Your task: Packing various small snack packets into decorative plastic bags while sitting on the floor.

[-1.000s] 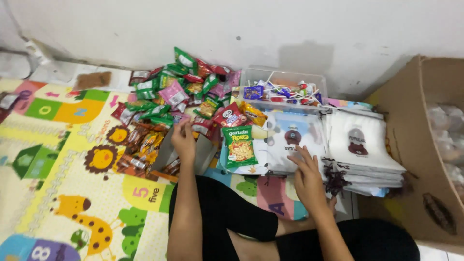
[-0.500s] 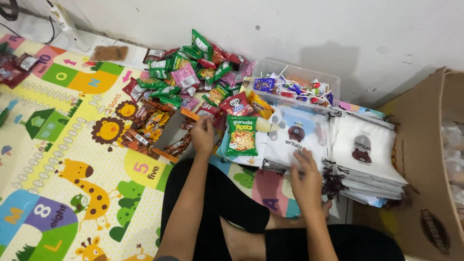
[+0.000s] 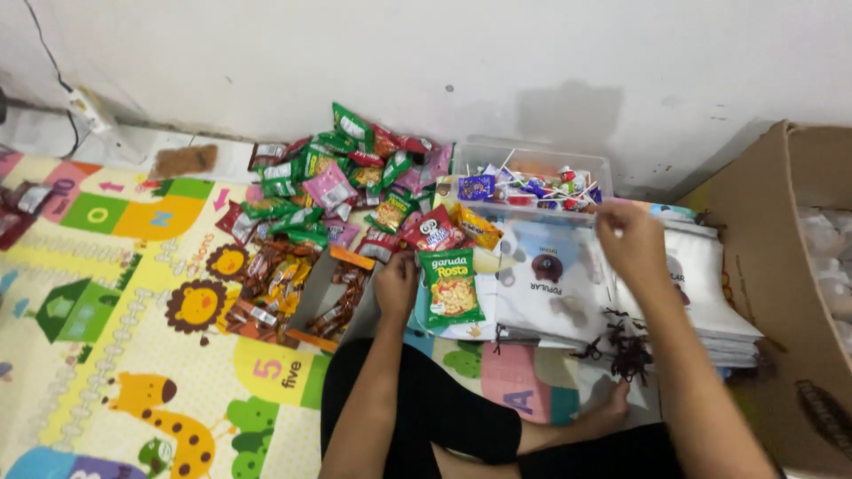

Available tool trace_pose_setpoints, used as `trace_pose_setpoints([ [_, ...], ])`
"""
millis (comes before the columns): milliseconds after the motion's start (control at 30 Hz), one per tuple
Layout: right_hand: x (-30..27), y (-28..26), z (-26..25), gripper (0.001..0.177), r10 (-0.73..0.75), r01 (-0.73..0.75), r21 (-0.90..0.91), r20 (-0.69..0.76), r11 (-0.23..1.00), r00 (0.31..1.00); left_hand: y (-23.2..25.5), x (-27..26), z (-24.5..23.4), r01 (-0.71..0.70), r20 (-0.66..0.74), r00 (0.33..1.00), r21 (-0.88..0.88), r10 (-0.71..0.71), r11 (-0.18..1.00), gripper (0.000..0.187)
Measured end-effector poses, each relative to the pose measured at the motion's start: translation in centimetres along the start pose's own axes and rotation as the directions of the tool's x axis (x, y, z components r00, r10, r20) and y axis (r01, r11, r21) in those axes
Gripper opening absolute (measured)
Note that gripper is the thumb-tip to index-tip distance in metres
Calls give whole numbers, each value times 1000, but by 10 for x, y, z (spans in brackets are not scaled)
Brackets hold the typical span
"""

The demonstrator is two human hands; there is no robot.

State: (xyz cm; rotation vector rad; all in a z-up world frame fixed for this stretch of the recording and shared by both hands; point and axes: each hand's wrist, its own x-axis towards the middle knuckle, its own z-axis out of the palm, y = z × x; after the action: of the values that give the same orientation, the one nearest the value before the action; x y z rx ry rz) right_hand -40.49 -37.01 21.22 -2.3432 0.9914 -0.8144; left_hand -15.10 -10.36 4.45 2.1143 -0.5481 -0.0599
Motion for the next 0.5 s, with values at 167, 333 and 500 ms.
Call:
trace_pose_setpoints([
  [167,81,-17,-2,29,95,-15,-305,249,952,964,8,4,-1,7,2,1000,-31,-7,999,18],
  [333,113,6,35,29,152,232,-602,517,764,842,5,5,0,73,44,996,-30,-72,997,20],
  [500,118,-2,26,27,11,388,-614,544,688,839,-6,9,8,66,54,996,-19,-65,998,19],
])
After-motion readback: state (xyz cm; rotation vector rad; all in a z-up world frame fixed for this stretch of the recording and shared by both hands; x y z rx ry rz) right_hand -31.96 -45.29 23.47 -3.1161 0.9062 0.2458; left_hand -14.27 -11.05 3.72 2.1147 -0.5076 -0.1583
